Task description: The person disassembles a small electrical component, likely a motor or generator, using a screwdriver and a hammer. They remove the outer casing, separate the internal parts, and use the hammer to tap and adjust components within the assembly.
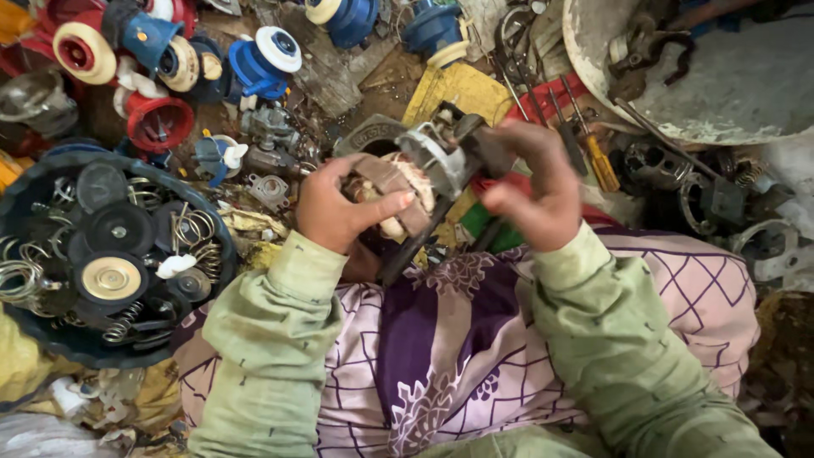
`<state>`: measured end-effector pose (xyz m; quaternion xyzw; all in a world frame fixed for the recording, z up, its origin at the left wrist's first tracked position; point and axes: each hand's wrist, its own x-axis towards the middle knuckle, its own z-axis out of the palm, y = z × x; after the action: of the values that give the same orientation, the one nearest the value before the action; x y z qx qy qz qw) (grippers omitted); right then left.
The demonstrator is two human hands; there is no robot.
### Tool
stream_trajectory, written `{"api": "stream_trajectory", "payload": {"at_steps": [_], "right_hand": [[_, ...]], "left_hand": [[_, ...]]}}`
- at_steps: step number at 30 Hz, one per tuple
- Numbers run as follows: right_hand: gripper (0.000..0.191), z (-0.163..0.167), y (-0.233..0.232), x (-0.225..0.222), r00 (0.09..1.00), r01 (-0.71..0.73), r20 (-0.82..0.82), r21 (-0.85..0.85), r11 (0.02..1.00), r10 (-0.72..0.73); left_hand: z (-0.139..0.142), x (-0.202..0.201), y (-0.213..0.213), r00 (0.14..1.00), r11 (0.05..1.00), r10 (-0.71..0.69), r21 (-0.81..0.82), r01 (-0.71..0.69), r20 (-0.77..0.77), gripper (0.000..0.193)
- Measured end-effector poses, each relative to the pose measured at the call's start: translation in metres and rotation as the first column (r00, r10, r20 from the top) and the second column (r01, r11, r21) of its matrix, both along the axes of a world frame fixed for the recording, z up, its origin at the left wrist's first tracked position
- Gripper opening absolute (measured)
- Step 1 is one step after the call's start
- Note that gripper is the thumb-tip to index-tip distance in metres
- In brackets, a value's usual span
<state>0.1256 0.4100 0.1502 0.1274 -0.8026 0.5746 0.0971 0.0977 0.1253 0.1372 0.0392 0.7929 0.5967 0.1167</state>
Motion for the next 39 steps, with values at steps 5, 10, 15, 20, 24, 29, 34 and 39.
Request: {"api": "stream_trajectory", "payload": {"at_steps": [5, 10, 15, 20, 24, 29, 34, 39], "right_hand": [[0.06, 0.013, -0.014, -0.005, 0.95, -0.185, -0.143, 0.463, 0.867, 0.279], [0.024, 0.005, -0.015, -0.004, 0.967, -0.152, -0.08, 0.588, 0.795, 0.243], [0.025, -0.016, 0.003, -0.01, 0.906, -0.347, 0.368, 0.362, 0.865, 0.21], [0.03, -0.061, 0.03, -0.011, 0.572, -0.54, 0.703, -0.065, 0.839, 0.423], [0.041, -0.098, 0.047, 0.0, 0.433, -0.291, 0.765, -0.382, 0.877, 0.476], [0.037, -0.117, 0.015, 0.018, 0.92, -0.296, 0.319, 0.179, 0.938, 0.229], [0.04, -0.082, -0.02, 0.024, 0.417, 0.214, 0.64, -0.76, 0.614, 0.645], [0.025, -0.032, -0.025, 0.017, 0.868, -0.252, 0.44, -0.01, 0.968, 0.231]], "left_hand": [[0.004, 0.0, 0.004, 0.986, 0.988, -0.145, -0.072, 0.139, -0.077, 0.074], [0.011, 0.005, 0.011, 0.925, 0.934, -0.305, -0.26, 0.244, -0.227, 0.088], [0.018, 0.008, 0.017, 0.859, 0.889, -0.457, -0.169, 0.427, -0.232, 0.086], [0.02, 0.013, 0.021, 0.817, 0.842, -0.535, -0.06, 0.536, -0.212, 0.086], [0.024, 0.009, 0.01, 0.868, 0.864, -0.464, 0.124, 0.487, -0.179, 0.082], [0.021, 0.005, -0.007, 0.967, 0.967, -0.228, 0.094, 0.238, -0.113, 0.08], [-0.002, 0.0, -0.01, 0.994, 0.992, -0.017, 0.124, 0.031, -0.107, 0.074], [-0.014, -0.006, -0.018, 0.999, 0.989, 0.004, 0.148, 0.004, -0.054, 0.069]]}}
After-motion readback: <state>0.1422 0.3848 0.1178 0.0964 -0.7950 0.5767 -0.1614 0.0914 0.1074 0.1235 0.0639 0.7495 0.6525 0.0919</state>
